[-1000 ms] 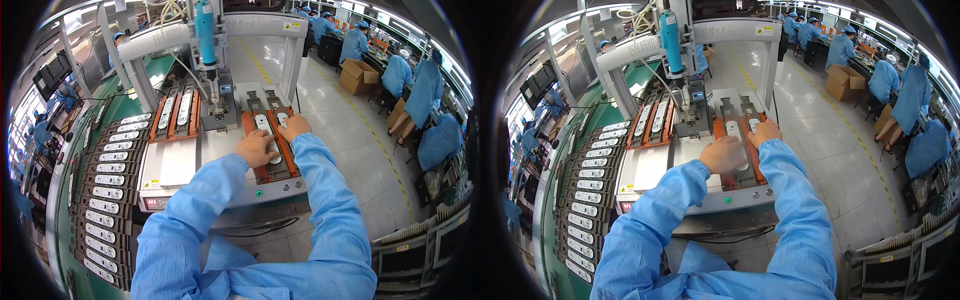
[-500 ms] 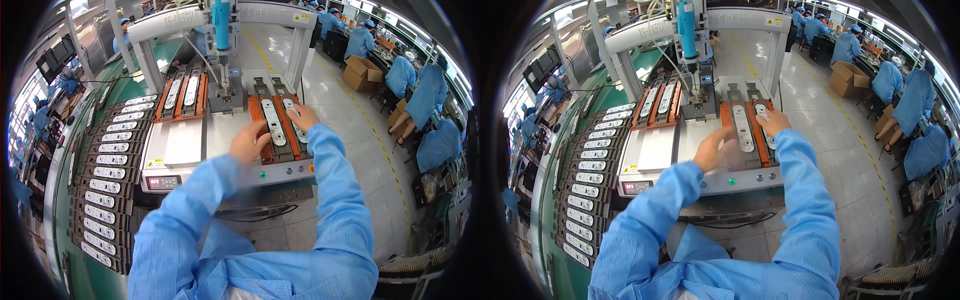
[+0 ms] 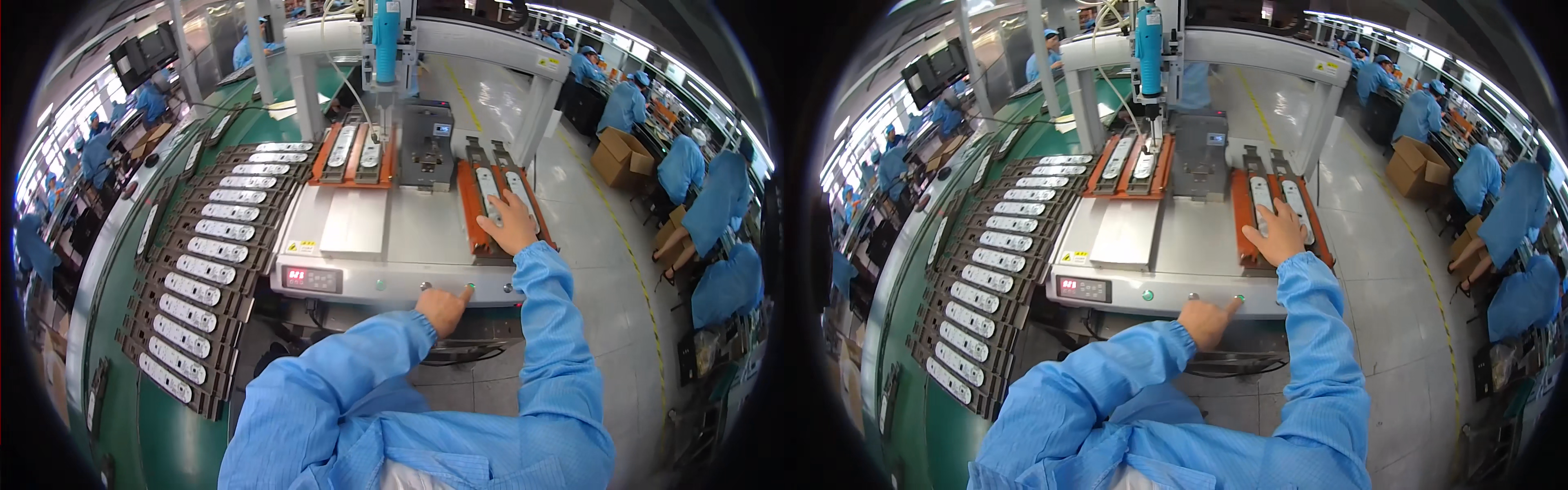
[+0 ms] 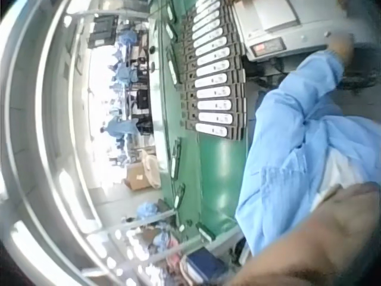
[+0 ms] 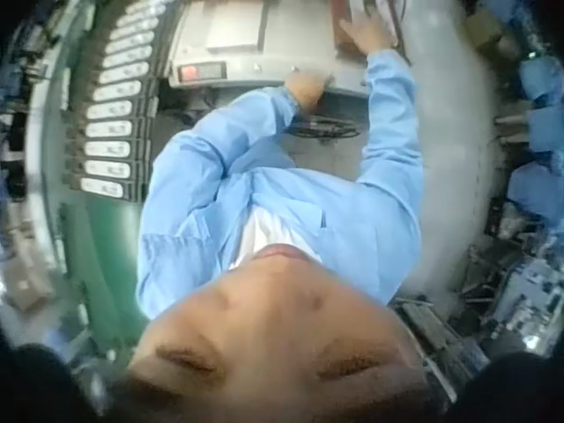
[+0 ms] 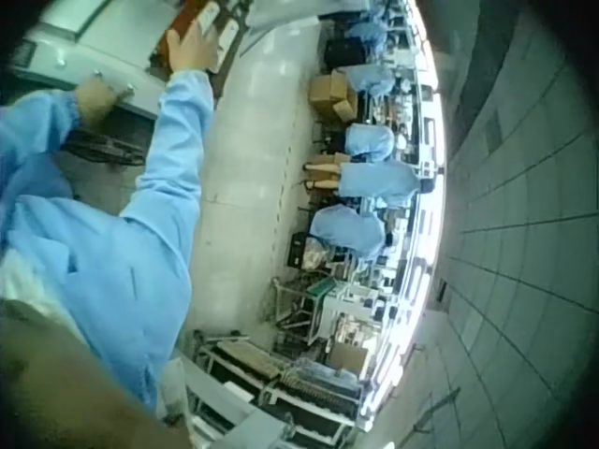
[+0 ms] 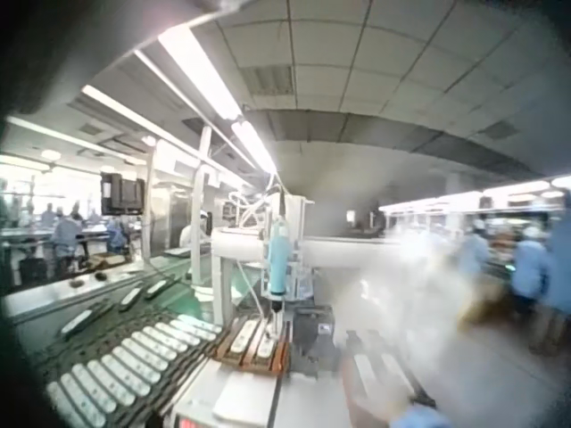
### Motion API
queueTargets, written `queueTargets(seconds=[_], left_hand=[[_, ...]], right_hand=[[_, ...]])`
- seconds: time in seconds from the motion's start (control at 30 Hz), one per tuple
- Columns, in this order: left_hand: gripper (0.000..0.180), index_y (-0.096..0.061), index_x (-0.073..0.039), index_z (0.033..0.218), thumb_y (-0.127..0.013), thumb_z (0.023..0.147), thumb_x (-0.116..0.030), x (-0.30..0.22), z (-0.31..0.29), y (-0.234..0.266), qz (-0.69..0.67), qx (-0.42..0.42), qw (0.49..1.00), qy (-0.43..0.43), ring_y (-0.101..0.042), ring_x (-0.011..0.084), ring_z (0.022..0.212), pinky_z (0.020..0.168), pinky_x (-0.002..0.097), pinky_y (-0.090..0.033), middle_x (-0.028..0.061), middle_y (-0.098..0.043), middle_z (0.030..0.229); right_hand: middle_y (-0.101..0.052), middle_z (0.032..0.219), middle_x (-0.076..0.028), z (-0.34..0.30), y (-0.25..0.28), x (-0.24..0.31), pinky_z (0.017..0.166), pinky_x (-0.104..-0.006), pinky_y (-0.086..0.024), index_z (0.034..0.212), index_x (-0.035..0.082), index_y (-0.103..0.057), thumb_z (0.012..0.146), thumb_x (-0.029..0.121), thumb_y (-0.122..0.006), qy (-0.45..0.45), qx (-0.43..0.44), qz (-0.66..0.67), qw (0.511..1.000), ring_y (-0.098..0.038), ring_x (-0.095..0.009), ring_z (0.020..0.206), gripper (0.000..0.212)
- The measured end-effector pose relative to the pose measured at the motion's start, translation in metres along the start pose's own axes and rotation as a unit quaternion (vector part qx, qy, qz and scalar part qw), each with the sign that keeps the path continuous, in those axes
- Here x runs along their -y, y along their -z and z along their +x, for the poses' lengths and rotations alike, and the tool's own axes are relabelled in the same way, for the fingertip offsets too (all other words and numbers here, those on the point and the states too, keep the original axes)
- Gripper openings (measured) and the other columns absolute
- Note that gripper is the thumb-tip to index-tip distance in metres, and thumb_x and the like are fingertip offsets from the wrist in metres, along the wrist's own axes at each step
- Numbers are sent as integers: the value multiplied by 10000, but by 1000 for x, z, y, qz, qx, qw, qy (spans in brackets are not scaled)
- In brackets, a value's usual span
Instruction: Operating an automated assembly machine to process electronic component housings and placing them on a conveyor belt.
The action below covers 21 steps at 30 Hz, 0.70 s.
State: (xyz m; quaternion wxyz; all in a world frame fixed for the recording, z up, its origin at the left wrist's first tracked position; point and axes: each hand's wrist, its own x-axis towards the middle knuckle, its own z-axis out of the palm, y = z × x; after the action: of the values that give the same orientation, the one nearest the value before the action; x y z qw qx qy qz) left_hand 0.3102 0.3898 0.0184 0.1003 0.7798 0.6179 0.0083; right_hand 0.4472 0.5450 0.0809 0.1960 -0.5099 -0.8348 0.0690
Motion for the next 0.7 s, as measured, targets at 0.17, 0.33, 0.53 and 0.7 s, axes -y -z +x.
queueTargets(seconds=[0.17, 0.33, 0.53, 0.7], left_hand=[[681, -388, -186, 1423, -661, 799, -194, 31, -40, 28, -5, 68, 995, -79, -678, 340, 877, 708, 449, -533, 157, -691, 938], [710, -399, -197, 1435, -701, 794, -243, 78, -158, 107, 24, 33, 996, 78, -664, 330, 908, 752, 448, -519, 149, -678, 985], [575, -500, -146, 1359, -681, 823, -250, 148, -360, 91, -181, -217, 905, 319, -654, 341, 918, 796, 410, -517, 168, -675, 1044], [662, -467, -134, 1380, -720, 780, -254, 232, -491, 53, -127, -263, 786, 544, -591, 352, 1108, 951, 413, -463, 202, -616, 1201]], right_hand=[[-399, 1439, -205, 12, -20, 41, 1090, -465, -310, 1330, 123, -541, 839, 373, -678, 170, -49, 79, 981, -370, -378, 1328, 568], [-378, 1462, -200, -11, -49, 113, 1109, -418, -298, 1340, 99, -533, 843, 299, -696, 271, -10, 146, 951, -384, -362, 1329, 559], [-430, 1398, -241, -51, -110, 264, 1054, -441, -360, 1266, 53, -582, 799, 308, -733, 458, 76, 259, 847, -426, -398, 1273, 554], [-461, 1348, -245, -121, -122, 372, 1014, -519, -360, 1224, 74, -590, 749, 353, -756, 580, 99, 288, 755, -424, -409, 1262, 575]])
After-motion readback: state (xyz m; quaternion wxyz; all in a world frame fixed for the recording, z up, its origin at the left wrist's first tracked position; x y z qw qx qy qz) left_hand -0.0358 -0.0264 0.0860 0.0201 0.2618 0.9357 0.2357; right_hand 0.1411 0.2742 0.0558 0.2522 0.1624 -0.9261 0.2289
